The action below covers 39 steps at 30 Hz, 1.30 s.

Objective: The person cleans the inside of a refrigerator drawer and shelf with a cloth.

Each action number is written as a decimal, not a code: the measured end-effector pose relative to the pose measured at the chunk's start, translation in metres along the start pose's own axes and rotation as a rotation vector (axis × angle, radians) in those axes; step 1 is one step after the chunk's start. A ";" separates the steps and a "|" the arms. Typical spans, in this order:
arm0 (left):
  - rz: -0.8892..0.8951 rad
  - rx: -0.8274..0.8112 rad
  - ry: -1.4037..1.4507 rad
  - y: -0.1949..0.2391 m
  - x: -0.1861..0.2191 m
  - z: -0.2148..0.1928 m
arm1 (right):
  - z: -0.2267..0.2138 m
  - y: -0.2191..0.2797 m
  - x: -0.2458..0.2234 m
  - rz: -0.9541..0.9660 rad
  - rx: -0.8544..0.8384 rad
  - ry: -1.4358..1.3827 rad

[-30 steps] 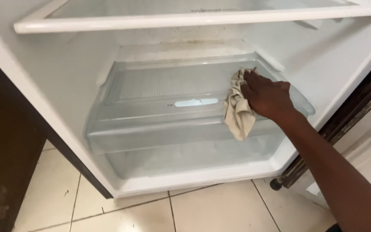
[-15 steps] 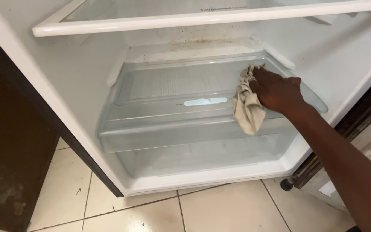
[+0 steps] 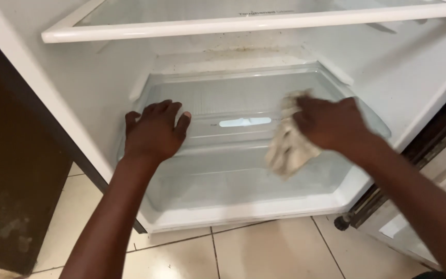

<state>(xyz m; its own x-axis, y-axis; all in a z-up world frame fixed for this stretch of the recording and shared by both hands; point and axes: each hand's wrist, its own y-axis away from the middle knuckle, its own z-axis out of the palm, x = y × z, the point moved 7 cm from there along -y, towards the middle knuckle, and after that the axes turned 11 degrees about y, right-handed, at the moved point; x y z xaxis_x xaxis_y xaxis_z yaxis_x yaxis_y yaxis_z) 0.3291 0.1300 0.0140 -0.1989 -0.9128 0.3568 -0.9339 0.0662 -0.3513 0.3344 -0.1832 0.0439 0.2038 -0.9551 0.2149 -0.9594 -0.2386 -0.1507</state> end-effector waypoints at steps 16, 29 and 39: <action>-0.056 -0.068 -0.089 -0.015 -0.014 0.020 | 0.072 -0.115 -0.109 -0.144 0.102 -0.228; -0.062 -0.009 -0.051 -0.013 -0.012 0.018 | 0.152 -0.156 0.118 0.070 -0.145 0.381; -0.071 0.009 -0.083 -0.010 -0.008 0.011 | 0.064 -0.121 -0.123 -0.104 0.006 -0.109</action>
<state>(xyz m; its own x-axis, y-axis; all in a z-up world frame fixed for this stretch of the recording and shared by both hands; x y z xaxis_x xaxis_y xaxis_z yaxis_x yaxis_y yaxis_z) 0.3436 0.1325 0.0047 -0.1068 -0.9453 0.3083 -0.9421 -0.0029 -0.3353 0.4381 -0.0476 -0.0257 0.3226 -0.9384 0.1238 -0.9308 -0.3383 -0.1383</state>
